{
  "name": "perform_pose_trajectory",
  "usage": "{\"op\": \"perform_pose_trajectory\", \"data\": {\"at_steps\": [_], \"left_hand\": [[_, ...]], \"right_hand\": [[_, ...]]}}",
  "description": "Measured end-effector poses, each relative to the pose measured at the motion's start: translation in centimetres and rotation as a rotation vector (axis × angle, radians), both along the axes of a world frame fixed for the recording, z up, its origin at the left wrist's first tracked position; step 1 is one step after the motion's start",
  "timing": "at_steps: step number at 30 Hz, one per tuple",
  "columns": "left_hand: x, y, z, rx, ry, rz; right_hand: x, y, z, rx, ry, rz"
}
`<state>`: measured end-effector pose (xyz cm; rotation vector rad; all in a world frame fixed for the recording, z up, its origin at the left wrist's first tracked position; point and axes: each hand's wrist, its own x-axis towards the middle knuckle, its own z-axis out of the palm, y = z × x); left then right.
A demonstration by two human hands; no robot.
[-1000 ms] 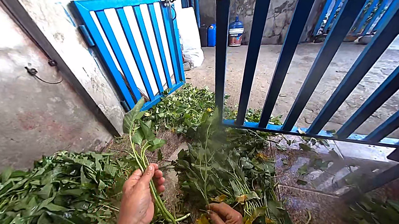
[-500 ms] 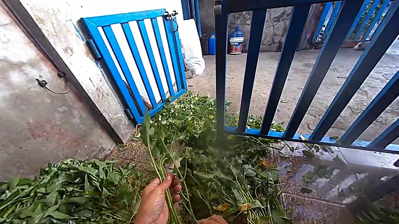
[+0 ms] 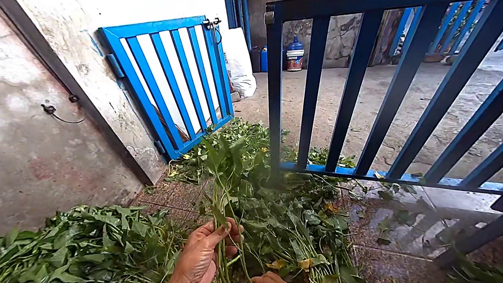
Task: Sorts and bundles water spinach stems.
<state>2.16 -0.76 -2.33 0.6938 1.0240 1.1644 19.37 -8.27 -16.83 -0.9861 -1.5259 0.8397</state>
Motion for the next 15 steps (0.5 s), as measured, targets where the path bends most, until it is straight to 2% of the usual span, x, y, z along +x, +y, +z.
{"op": "perform_pose_trajectory", "data": {"at_steps": [8, 12, 15], "left_hand": [[0.3, -0.2, 0.0, 0.076, 0.097, -0.056], [0.3, -0.2, 0.1, 0.103, 0.124, -0.060], [0.4, -0.4, 0.2, 0.117, 0.129, -0.051]], "right_hand": [[0.2, -0.1, 0.3, 0.035, -0.092, 0.047], [0.1, -0.1, 0.8, 0.004, -0.154, 0.079], [-0.2, 0.1, 2.2, -0.069, -0.182, 0.018]]}}
